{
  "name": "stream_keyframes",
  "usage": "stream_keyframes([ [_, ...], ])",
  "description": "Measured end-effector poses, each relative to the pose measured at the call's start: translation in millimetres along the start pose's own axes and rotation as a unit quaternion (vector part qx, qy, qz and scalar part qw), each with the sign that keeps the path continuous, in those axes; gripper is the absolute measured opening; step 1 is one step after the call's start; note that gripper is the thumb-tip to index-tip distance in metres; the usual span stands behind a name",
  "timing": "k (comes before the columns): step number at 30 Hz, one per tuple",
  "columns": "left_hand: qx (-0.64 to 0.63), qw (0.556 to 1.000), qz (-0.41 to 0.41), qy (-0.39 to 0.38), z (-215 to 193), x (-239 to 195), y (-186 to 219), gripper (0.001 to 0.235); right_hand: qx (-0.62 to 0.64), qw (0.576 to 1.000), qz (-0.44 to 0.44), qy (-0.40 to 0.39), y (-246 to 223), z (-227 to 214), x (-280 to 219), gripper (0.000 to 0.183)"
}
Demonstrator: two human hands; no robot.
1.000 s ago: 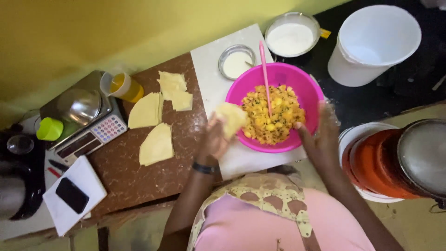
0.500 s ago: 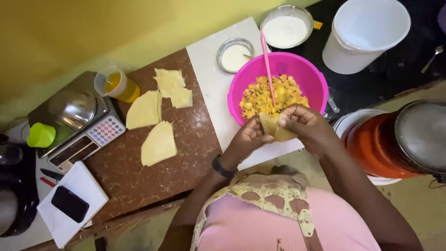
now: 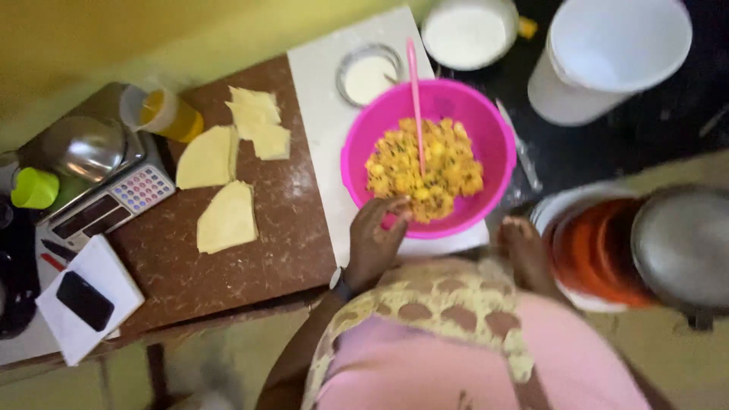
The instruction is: The person folds triangular pastry wrappers, scoops a yellow filling into them with a spoon, and seals the edges to form samosas. They repeat this process multiple times, placing the finished samosas on the counter.
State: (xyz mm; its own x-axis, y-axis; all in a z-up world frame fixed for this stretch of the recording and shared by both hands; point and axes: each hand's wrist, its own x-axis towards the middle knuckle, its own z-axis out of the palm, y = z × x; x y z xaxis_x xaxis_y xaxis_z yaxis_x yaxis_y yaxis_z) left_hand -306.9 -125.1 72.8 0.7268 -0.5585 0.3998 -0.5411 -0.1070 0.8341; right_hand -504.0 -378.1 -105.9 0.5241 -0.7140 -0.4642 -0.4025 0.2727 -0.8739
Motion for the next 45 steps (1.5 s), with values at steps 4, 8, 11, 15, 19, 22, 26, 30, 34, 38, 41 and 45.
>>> stream_keyframes([
  [4, -0.016, 0.999, -0.022, 0.047, 8, 5, 3, 0.021, -0.050, 0.997, -0.033, -0.055, -62, -10, -4, 0.021],
  [8, -0.014, 0.993, -0.062, 0.095, -3, 13, 4, 0.016, 0.054, 0.997, -0.007, -0.061, -84, -1, 1, 0.015],
  [11, -0.043, 0.990, -0.080, 0.105, -13, -4, -11, 0.015, 0.031, 0.993, -0.030, -0.114, -88, 2, 2, 0.028],
  [15, -0.156, 0.953, -0.259, -0.019, -33, -26, -12, 0.035, -0.229, 0.888, -0.300, -0.262, -174, 29, -28, 0.026],
  [19, -0.115, 0.907, -0.382, -0.133, -40, -44, -28, 0.046, -0.244, 0.881, -0.291, -0.282, -163, 35, -24, 0.027],
  [22, -0.030, 0.908, -0.376, -0.183, -35, -43, -28, 0.025, -0.259, 0.875, -0.288, -0.292, -150, 36, -17, 0.029],
  [26, -0.060, 0.912, -0.335, -0.227, -17, -45, -38, 0.042, -0.287, 0.862, -0.277, -0.312, -121, 24, -5, 0.031],
  [30, -0.131, 0.917, -0.241, -0.290, -4, -22, -18, 0.043, -0.319, 0.848, -0.264, -0.333, -90, 8, 7, 0.034],
  [34, -0.228, 0.893, -0.281, -0.266, 5, -31, -36, 0.054, -0.348, 0.831, -0.250, -0.354, -62, -7, 19, 0.037],
  [38, -0.121, 0.885, -0.359, -0.272, -13, -31, -80, 0.045, -0.369, 0.810, -0.250, -0.381, -51, 1, 38, 0.040],
  [41, -0.079, 0.894, -0.423, -0.123, -63, -11, -89, 0.036, -0.380, 0.799, -0.245, -0.396, -51, 11, 45, 0.042],
  [45, 0.296, 0.843, -0.346, -0.287, -159, 60, -134, 0.035, -0.283, 0.880, -0.186, -0.334, -122, 22, -34, 0.033],
])
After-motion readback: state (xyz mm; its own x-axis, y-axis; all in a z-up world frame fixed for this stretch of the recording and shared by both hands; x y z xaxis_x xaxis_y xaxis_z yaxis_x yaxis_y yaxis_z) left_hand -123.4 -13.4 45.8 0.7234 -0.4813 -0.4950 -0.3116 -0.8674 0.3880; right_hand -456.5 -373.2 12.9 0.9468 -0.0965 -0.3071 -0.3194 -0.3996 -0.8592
